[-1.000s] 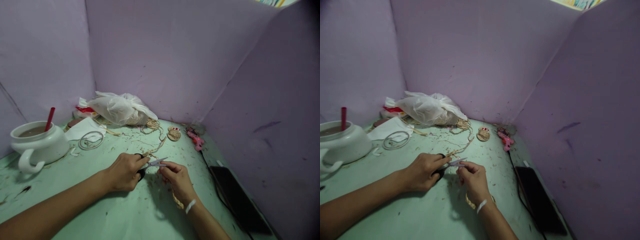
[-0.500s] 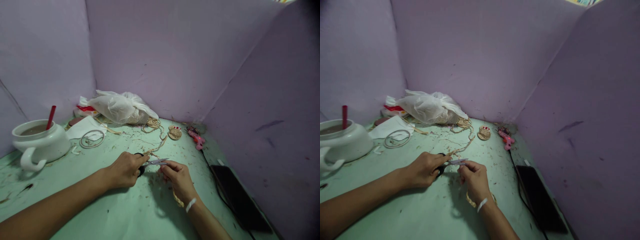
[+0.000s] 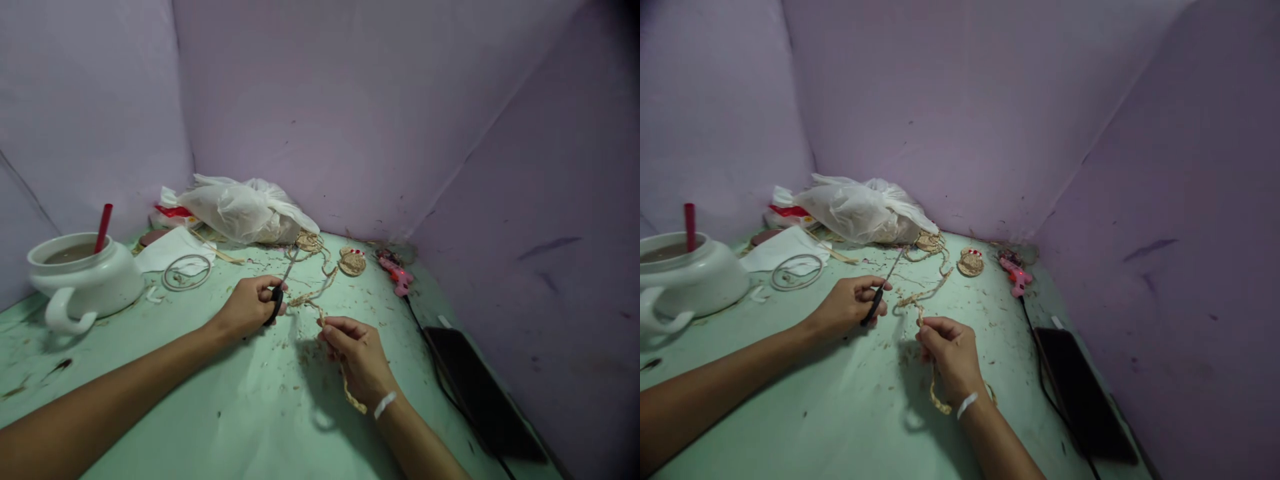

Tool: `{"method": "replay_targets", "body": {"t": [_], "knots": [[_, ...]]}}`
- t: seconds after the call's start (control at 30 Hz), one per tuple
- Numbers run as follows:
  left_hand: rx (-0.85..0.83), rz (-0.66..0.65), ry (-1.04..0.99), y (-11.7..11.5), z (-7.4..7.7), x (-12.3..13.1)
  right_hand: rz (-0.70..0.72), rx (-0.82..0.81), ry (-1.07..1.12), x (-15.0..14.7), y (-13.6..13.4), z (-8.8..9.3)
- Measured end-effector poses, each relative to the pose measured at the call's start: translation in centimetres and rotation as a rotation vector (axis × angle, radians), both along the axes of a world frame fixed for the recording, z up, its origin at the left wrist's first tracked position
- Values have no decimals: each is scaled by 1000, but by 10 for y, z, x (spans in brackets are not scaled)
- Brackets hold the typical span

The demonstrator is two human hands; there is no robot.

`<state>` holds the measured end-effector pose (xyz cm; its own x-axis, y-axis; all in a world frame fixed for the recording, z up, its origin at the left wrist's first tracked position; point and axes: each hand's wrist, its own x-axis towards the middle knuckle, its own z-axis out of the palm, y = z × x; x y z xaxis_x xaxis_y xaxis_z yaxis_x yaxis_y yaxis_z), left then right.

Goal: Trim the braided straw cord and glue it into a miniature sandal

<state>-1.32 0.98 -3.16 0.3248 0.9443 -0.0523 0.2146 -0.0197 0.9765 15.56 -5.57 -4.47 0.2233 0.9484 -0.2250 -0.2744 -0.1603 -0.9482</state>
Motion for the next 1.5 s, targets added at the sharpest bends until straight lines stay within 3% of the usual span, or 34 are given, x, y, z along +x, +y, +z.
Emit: {"method": "replay_targets", "body": {"t": [0.07, 0.23, 0.3, 0.5, 0.77, 1.0, 1.13, 1.27, 1.5], "knots": [[101, -84, 80, -6, 1, 1, -3, 5, -19, 1, 0, -1], [599, -231, 501, -20, 3, 0, -67, 19, -67, 5, 1, 2], [690, -245, 579, -23, 2, 0, -81, 22, -62, 7, 2, 4], [590, -108, 591, -18, -1, 0, -52, 24, 18, 9, 2, 3], [518, -99, 594, -17, 1, 2, 5, 76, 23, 4, -2, 5], [475, -69, 681, -13, 12, -2, 12, 118, -35, 4, -1, -1], [641, -209, 712, -19, 19, -4, -13, 90, -100, 3, -1, -2], [846, -352, 879, -26, 21, -5, -22, 85, -141, 2, -2, 0], [964, -341, 953, -22, 7, -5, -57, 65, -105, 0, -2, -1]]}}
